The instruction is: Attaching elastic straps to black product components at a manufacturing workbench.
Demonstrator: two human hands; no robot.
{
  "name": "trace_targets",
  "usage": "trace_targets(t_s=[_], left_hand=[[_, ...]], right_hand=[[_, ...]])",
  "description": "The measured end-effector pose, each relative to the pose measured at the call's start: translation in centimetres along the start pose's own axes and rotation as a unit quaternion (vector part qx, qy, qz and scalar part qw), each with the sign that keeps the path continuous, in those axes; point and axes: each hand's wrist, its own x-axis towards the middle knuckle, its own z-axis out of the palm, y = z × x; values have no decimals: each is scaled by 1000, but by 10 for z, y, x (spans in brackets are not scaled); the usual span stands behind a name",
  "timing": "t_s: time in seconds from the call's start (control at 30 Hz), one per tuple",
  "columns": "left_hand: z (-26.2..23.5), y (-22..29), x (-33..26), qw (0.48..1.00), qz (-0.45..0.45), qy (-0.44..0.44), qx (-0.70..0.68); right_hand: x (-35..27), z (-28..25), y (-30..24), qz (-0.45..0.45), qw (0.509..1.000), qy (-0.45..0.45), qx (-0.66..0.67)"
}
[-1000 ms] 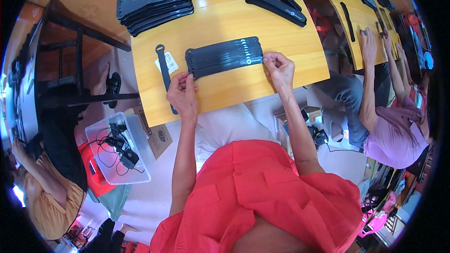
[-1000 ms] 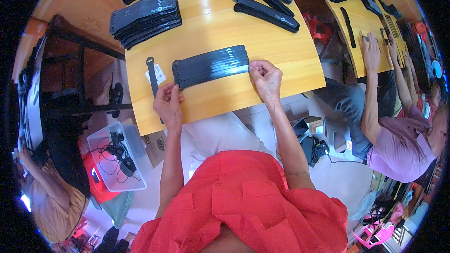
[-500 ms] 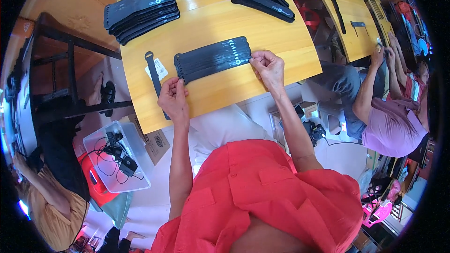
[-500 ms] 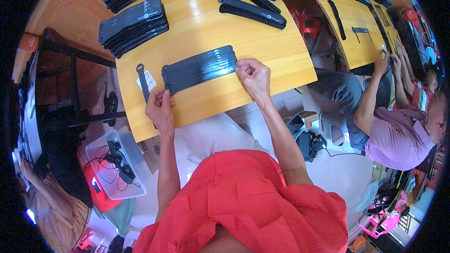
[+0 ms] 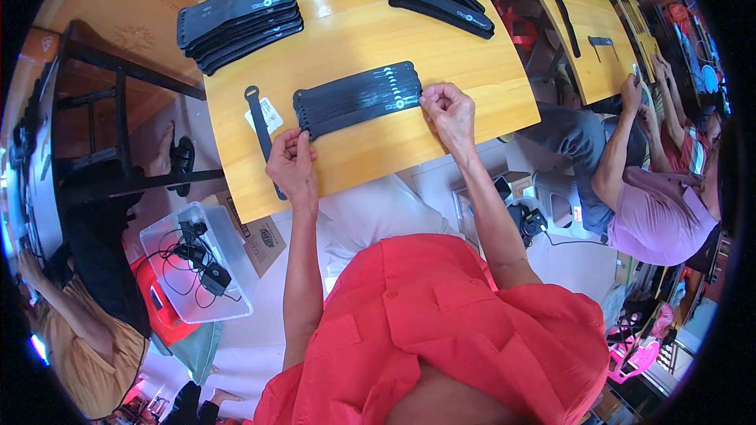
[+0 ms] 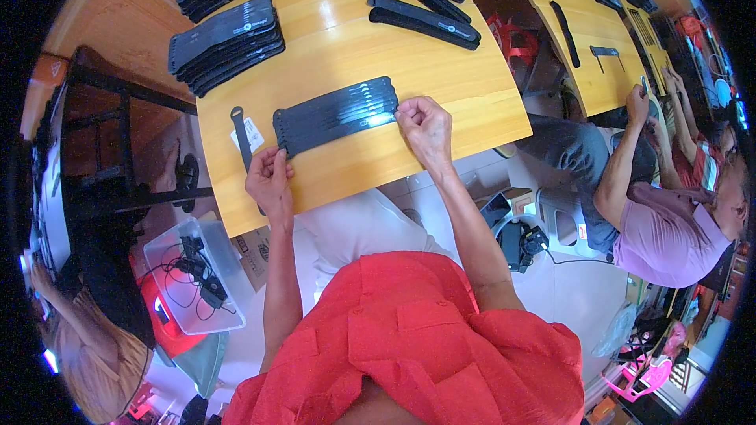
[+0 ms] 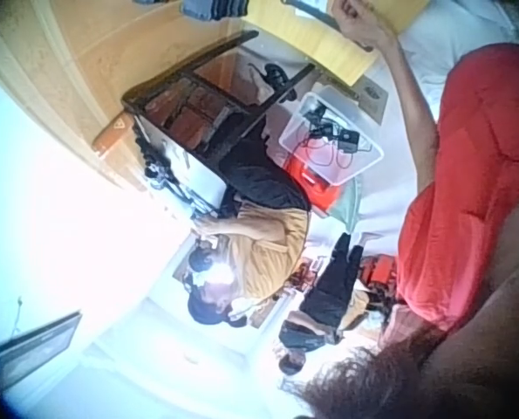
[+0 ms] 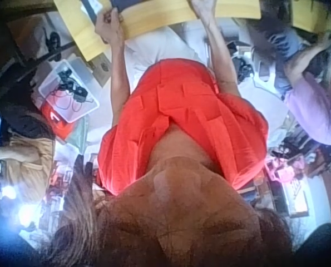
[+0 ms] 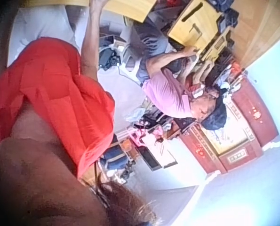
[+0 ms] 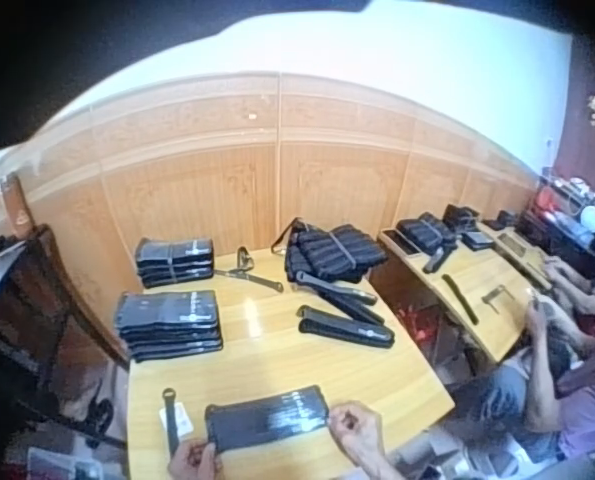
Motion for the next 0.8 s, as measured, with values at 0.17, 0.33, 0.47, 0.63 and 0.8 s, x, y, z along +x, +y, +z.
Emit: trace_targets(t_s=[0.17, 0.33, 0.47, 0.63, 0.8], left_hand=[[0, -1, 0, 1000, 6, -2, -2], [2, 3, -2, 1000, 6, 0, 3], [2, 4, -2, 1000, -1, 1, 6], [1, 2, -1, 1000, 8, 1, 6], [2, 3, -2, 1000, 14, 3, 14]], right_hand=[[4, -1, -1, -2, 999, -23, -28], [5, -2, 1, -35, 997, -21, -72], [2, -3, -4, -46, 998, -15, -50], [-5, -1, -12, -95, 992, 2, -85], [-7, 0, -12, -89, 993, 21, -76]])
